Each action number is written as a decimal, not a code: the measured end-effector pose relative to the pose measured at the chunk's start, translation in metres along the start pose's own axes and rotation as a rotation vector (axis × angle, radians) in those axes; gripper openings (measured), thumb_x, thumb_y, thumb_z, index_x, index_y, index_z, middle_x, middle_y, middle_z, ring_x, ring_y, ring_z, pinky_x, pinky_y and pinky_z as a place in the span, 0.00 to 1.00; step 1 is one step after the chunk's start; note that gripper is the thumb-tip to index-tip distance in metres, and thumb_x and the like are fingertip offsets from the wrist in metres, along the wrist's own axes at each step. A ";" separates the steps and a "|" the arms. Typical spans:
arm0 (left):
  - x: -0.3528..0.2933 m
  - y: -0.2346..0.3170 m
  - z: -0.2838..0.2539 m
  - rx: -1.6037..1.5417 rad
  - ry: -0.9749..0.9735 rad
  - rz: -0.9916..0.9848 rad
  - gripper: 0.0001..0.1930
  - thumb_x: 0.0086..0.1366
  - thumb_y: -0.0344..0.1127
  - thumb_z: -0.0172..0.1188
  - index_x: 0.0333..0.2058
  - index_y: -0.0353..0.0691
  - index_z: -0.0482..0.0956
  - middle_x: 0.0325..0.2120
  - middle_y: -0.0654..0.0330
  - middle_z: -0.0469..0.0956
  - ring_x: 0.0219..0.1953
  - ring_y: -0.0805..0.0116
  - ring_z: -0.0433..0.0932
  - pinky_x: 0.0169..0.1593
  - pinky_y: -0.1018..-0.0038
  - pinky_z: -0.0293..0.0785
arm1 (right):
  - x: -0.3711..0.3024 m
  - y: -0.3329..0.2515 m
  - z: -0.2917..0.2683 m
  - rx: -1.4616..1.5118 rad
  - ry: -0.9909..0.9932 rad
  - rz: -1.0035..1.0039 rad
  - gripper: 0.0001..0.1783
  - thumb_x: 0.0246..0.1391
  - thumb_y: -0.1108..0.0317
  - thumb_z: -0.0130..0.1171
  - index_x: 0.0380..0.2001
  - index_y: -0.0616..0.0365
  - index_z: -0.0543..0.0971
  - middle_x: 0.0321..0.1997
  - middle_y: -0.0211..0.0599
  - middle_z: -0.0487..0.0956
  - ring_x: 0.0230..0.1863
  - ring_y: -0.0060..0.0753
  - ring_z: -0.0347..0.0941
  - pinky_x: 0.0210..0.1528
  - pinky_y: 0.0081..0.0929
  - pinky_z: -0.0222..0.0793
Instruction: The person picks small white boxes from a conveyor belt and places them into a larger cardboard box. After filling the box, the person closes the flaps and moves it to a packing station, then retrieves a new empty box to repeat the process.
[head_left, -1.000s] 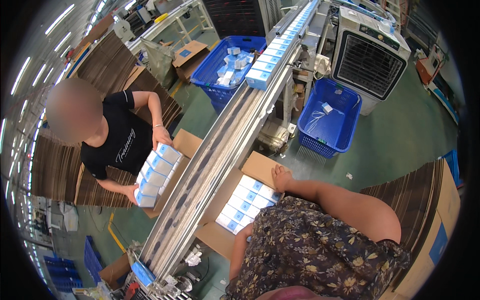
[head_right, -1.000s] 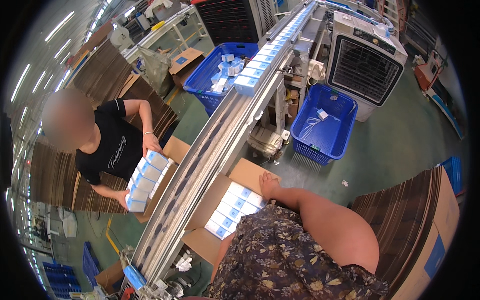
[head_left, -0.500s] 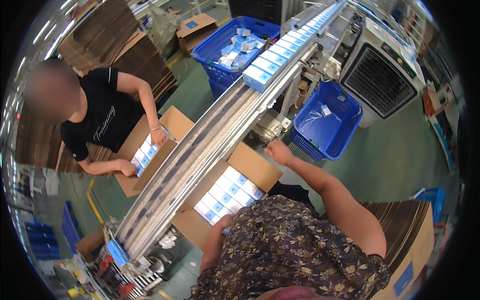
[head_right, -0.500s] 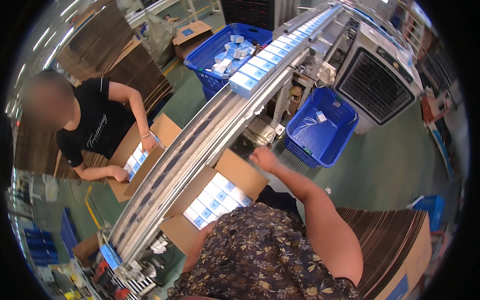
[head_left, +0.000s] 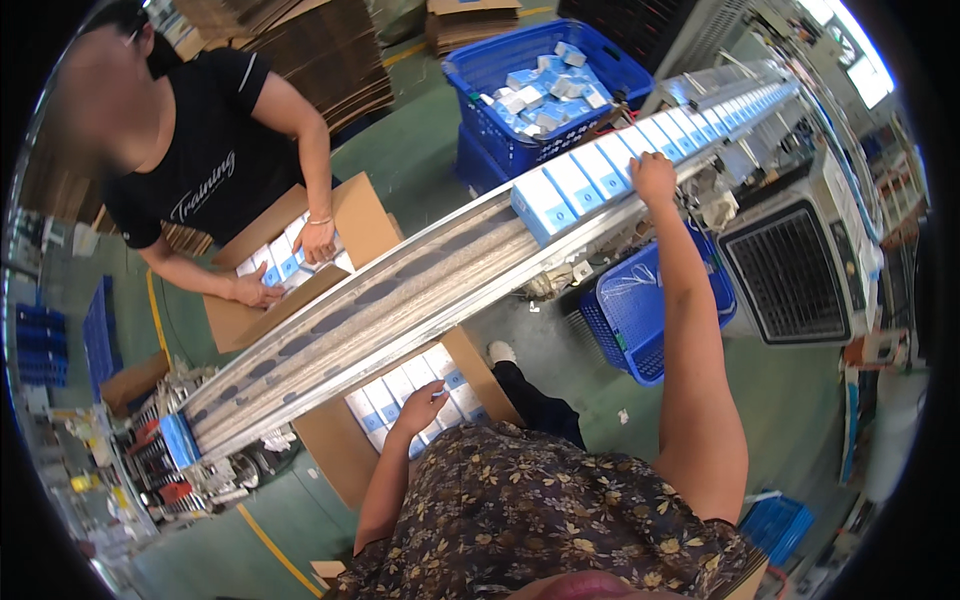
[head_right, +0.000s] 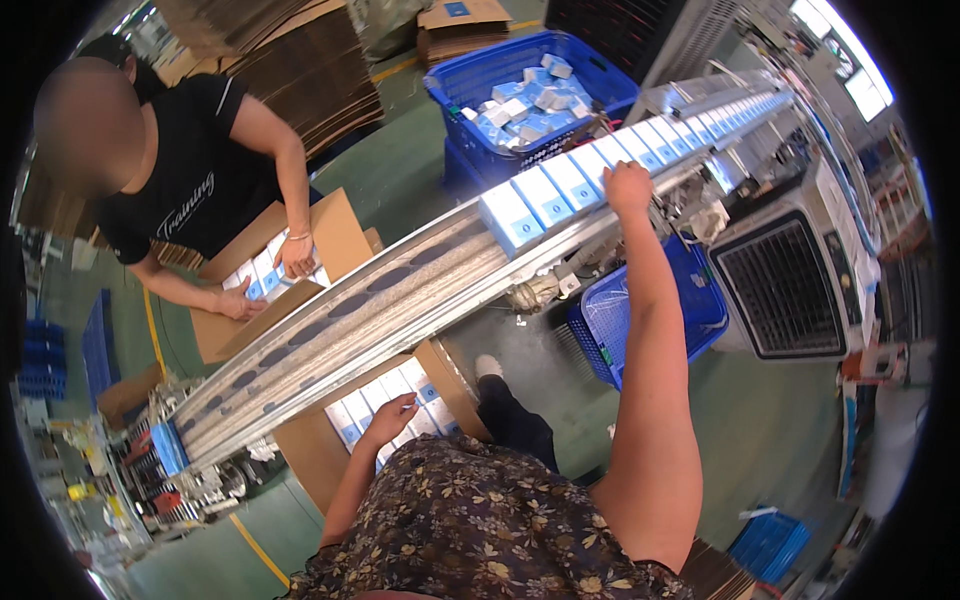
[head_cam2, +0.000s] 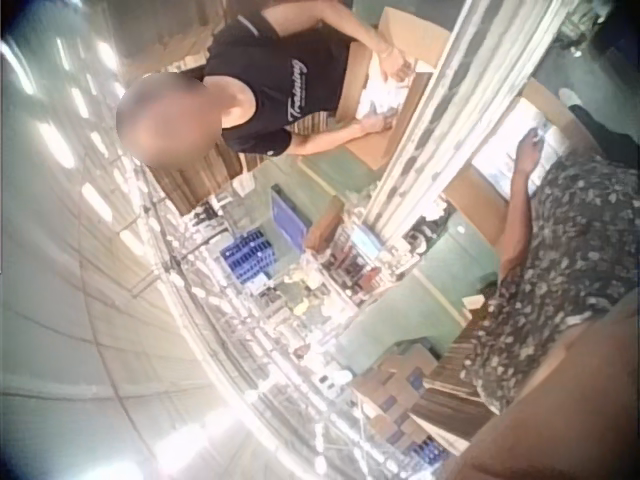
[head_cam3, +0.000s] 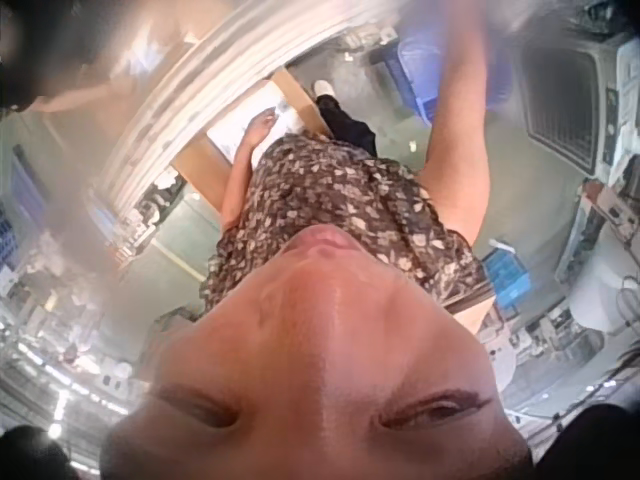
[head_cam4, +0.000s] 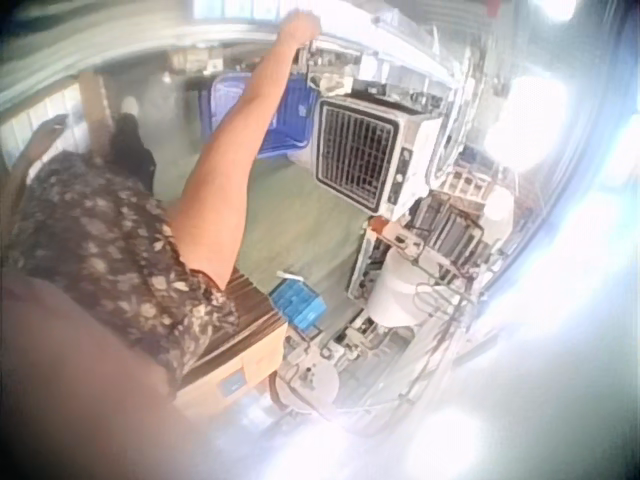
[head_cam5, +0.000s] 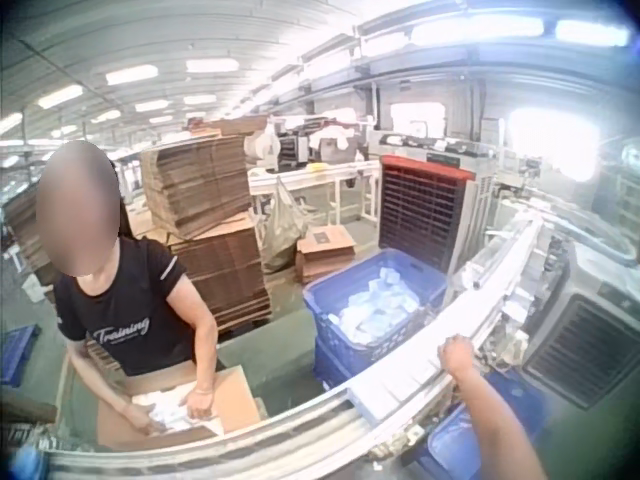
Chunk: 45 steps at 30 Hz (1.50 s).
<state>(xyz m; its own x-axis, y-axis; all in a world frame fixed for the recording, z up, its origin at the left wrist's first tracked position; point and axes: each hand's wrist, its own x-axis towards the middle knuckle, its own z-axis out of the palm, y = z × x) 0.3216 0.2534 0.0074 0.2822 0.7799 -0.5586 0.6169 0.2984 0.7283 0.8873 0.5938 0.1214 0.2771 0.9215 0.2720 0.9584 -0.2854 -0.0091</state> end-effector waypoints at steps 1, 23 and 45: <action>0.001 0.014 -0.001 0.012 0.002 0.023 0.27 0.70 0.48 0.57 0.60 0.36 0.72 0.52 0.47 0.79 0.49 0.53 0.80 0.54 0.64 0.75 | 0.012 0.018 0.014 -0.034 0.064 -0.094 0.24 0.58 0.48 0.58 0.40 0.63 0.80 0.44 0.52 0.80 0.47 0.56 0.75 0.50 0.49 0.73; -0.044 0.044 -0.193 -0.012 0.943 -0.106 0.47 0.48 0.65 0.72 0.49 0.25 0.70 0.39 0.40 0.82 0.43 0.47 0.83 0.47 0.62 0.77 | -0.235 -0.323 -0.069 0.911 -0.370 -0.389 0.45 0.49 0.40 0.68 0.56 0.66 0.68 0.47 0.54 0.81 0.49 0.56 0.78 0.52 0.41 0.72; -0.160 -0.136 -0.005 0.574 0.086 -0.265 0.15 0.62 0.42 0.55 0.35 0.36 0.82 0.35 0.42 0.82 0.39 0.43 0.81 0.45 0.53 0.75 | -0.432 -0.186 -0.114 0.799 -0.831 -0.301 0.26 0.60 0.54 0.60 0.55 0.61 0.75 0.33 0.47 0.84 0.36 0.45 0.83 0.41 0.37 0.76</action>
<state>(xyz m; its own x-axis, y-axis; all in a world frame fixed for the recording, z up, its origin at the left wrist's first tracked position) 0.1885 0.0904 -0.0002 0.0211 0.7686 -0.6394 0.9598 0.1635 0.2282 0.5816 0.2187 0.1155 -0.2891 0.8955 -0.3383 0.6828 -0.0548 -0.7285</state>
